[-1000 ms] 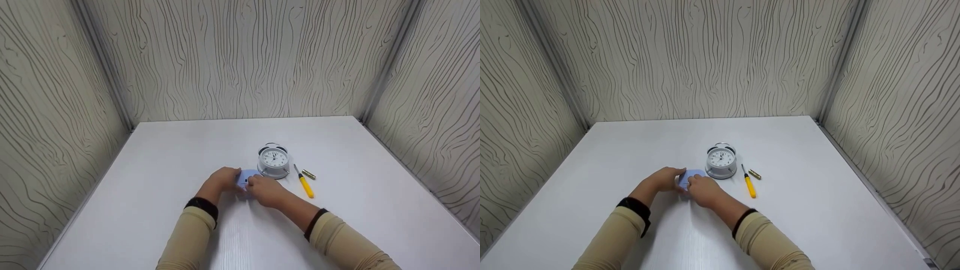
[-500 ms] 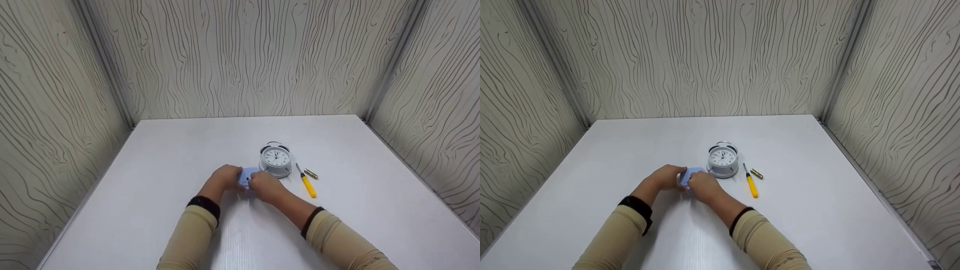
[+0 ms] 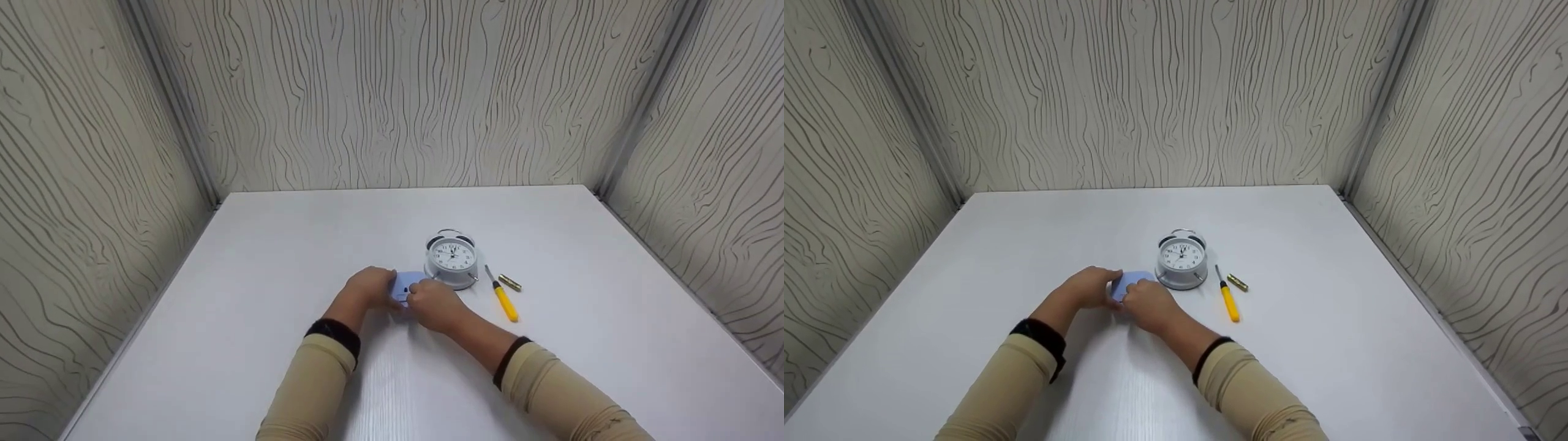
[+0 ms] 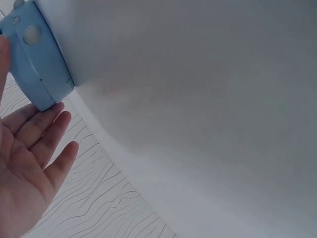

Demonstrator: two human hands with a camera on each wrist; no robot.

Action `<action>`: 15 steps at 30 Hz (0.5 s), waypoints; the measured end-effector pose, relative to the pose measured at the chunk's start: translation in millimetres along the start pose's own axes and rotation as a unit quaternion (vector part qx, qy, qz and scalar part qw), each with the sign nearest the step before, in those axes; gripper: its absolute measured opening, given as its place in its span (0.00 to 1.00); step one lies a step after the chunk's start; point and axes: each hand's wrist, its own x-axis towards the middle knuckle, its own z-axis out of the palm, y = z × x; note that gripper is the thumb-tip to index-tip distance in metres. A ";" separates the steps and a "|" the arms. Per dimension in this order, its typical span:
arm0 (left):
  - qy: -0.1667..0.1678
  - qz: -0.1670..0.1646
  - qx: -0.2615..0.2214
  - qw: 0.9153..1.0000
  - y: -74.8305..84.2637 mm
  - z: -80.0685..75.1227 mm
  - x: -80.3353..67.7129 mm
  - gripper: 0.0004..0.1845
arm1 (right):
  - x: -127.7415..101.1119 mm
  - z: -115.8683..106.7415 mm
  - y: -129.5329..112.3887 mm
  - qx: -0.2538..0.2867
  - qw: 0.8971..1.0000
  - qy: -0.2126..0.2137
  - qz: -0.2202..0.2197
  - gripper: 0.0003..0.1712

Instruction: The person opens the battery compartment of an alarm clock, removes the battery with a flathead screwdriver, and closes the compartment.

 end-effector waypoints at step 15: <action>-0.005 -0.018 -0.004 1.000 0.5 1.7 1.8 0.42 | -1.6 -3.8 -2.5 -0.022 1.000 0.013 0.006 0.03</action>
